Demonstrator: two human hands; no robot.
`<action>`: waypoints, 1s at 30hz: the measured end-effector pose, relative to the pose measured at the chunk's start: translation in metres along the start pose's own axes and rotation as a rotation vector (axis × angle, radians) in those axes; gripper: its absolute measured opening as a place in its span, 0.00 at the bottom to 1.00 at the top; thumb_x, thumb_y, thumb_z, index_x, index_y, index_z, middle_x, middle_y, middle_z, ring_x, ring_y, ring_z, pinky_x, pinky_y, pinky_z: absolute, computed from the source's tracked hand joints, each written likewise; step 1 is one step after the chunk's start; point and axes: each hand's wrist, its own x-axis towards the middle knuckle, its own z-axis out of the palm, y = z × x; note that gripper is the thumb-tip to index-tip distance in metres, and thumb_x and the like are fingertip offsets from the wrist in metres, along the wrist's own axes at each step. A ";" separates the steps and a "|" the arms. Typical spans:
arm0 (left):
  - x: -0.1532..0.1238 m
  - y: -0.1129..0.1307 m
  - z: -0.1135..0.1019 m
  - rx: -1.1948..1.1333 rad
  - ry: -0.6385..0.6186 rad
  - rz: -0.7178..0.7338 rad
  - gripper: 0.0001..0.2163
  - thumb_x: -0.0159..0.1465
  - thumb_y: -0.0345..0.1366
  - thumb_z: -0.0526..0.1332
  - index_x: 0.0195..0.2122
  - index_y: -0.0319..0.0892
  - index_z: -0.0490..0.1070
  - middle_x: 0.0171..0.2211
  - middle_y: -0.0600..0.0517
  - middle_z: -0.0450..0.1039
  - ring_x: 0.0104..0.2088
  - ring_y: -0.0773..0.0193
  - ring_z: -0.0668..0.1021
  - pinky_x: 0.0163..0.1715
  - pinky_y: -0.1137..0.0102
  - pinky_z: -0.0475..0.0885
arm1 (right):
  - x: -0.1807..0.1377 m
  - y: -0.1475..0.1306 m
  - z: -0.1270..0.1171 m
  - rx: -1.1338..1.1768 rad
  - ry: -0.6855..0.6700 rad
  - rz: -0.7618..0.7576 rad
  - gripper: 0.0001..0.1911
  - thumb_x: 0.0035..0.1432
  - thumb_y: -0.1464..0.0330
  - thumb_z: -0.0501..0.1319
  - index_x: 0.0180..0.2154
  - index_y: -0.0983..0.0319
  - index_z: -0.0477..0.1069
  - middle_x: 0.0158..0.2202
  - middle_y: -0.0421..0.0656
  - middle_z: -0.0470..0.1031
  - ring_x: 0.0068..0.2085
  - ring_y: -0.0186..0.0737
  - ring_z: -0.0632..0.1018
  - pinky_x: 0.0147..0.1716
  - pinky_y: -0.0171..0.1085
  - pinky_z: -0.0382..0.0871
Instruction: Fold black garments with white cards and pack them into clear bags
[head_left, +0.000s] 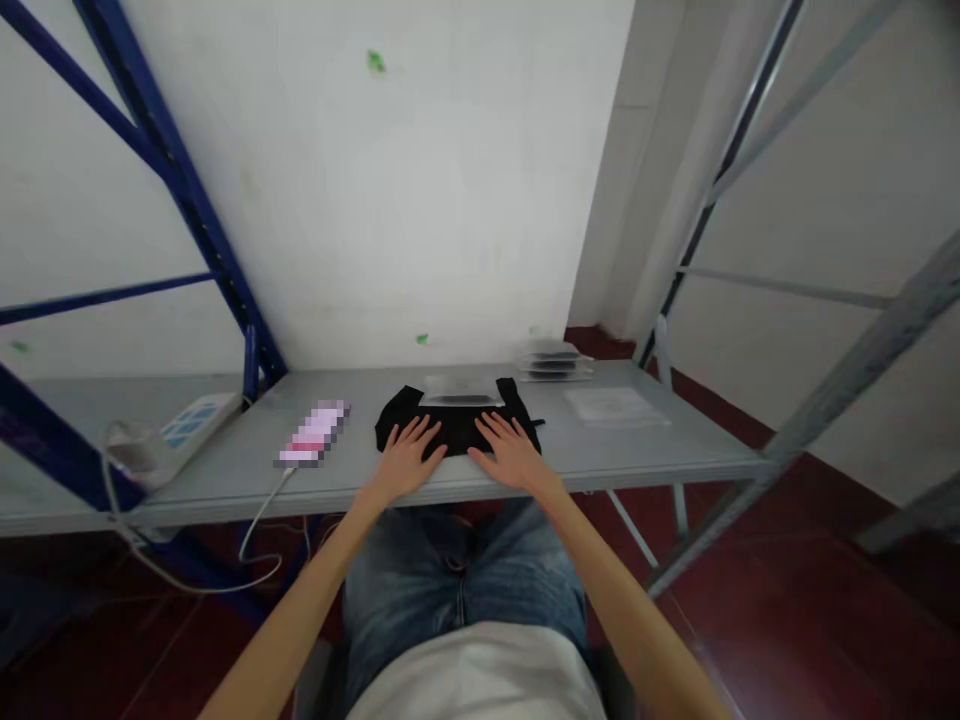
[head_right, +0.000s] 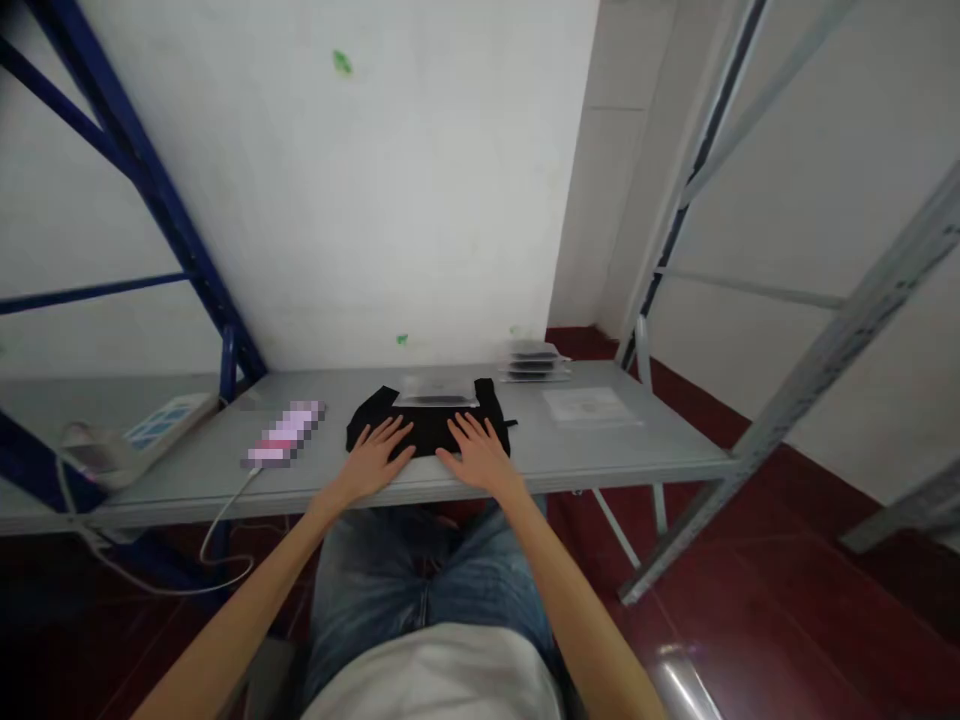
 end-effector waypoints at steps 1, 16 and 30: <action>-0.001 0.000 0.000 -0.001 -0.008 0.003 0.26 0.74 0.51 0.51 0.71 0.50 0.64 0.73 0.46 0.58 0.74 0.47 0.60 0.72 0.43 0.49 | 0.000 0.000 0.000 0.004 -0.011 0.005 0.34 0.74 0.50 0.51 0.72 0.60 0.59 0.74 0.51 0.57 0.75 0.51 0.57 0.73 0.59 0.47; -0.005 0.002 -0.003 0.018 -0.041 0.006 0.28 0.75 0.52 0.50 0.72 0.49 0.61 0.74 0.46 0.55 0.74 0.48 0.58 0.73 0.44 0.49 | 0.000 0.001 0.001 0.009 -0.042 0.003 0.39 0.71 0.45 0.52 0.72 0.60 0.59 0.74 0.51 0.57 0.75 0.53 0.57 0.73 0.58 0.47; -0.006 0.005 -0.005 0.121 -0.038 0.019 0.27 0.76 0.51 0.48 0.73 0.49 0.60 0.74 0.47 0.56 0.74 0.50 0.59 0.72 0.46 0.53 | 0.001 -0.004 -0.005 0.026 -0.068 0.037 0.40 0.71 0.43 0.51 0.72 0.60 0.59 0.74 0.49 0.57 0.75 0.52 0.56 0.73 0.56 0.45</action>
